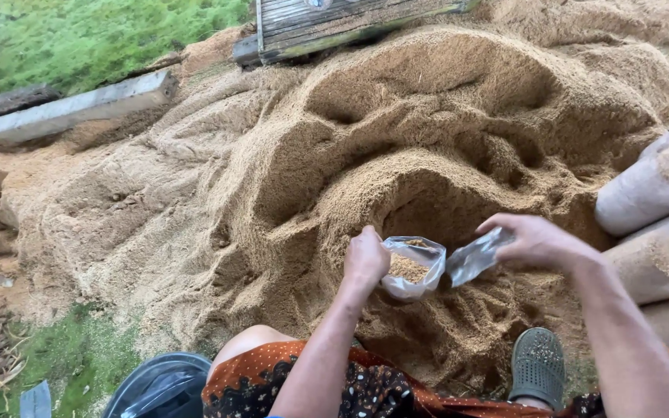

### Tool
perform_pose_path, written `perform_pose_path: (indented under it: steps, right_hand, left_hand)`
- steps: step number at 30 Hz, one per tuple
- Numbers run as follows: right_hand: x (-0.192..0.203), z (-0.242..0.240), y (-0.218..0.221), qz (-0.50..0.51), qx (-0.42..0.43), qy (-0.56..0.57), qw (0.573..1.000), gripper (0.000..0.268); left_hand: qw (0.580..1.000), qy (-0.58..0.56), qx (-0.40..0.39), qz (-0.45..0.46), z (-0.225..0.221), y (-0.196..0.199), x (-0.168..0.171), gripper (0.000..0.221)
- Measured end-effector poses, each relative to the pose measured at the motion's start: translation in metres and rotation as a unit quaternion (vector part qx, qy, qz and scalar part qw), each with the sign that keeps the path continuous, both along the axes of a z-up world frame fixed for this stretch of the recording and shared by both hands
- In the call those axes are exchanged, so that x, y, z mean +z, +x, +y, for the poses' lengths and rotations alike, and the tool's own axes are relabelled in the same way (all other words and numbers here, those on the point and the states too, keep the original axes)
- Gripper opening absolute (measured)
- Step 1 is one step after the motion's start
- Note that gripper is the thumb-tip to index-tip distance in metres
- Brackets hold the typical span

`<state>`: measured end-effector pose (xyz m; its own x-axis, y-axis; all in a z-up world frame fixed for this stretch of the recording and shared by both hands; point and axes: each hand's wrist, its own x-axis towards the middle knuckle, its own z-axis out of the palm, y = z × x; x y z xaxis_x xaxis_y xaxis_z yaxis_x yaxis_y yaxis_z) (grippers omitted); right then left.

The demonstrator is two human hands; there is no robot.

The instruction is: Scooping grain or rice husks from a large pile into small plastic bags using a small plastic container.

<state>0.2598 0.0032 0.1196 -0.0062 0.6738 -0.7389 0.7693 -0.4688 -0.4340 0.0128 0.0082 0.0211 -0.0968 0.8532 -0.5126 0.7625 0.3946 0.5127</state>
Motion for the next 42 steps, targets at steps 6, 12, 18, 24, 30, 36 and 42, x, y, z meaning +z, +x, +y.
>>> perform_pose_path:
  steps: [6, 12, 18, 24, 30, 36, 42]
  right_hand:
    - [-0.116, 0.030, 0.074, -0.058, -0.127, 0.199, 0.970, 0.043]
    - [-0.320, 0.007, 0.095, -0.175, -0.077, 0.239, 0.952, 0.073]
    - [-0.360, -0.006, 0.104, -0.222, -0.109, 0.077, 0.966, 0.057]
    - [-0.392, 0.015, 0.080, -0.201, -0.063, 0.094, 0.973, 0.056]
    - [-0.394, 0.072, 0.024, -0.159, -0.013, 0.131, 0.978, 0.046]
    - [-0.420, 0.118, -0.006, -0.112, -0.032, 0.127, 0.985, 0.034]
    - [-0.402, 0.100, 0.004, -0.075, -0.064, 0.121, 0.988, 0.048]
  left_hand:
    - [0.998, -0.024, 0.017, -0.049, 0.002, -0.002, 0.006, 0.025]
    - [0.998, 0.045, -0.004, -0.051, 0.013, -0.010, -0.053, 0.029]
    - [0.997, -0.009, -0.072, -0.038, 0.006, -0.005, -0.042, 0.022]
    - [0.995, -0.042, -0.082, -0.029, 0.005, -0.008, 0.004, 0.019]
    - [0.998, -0.017, -0.066, -0.014, 0.012, -0.012, -0.013, 0.023]
    - [0.997, -0.014, -0.059, -0.039, 0.017, -0.007, -0.005, 0.024]
    - [0.996, -0.023, -0.041, -0.077, 0.027, -0.001, 0.003, 0.024]
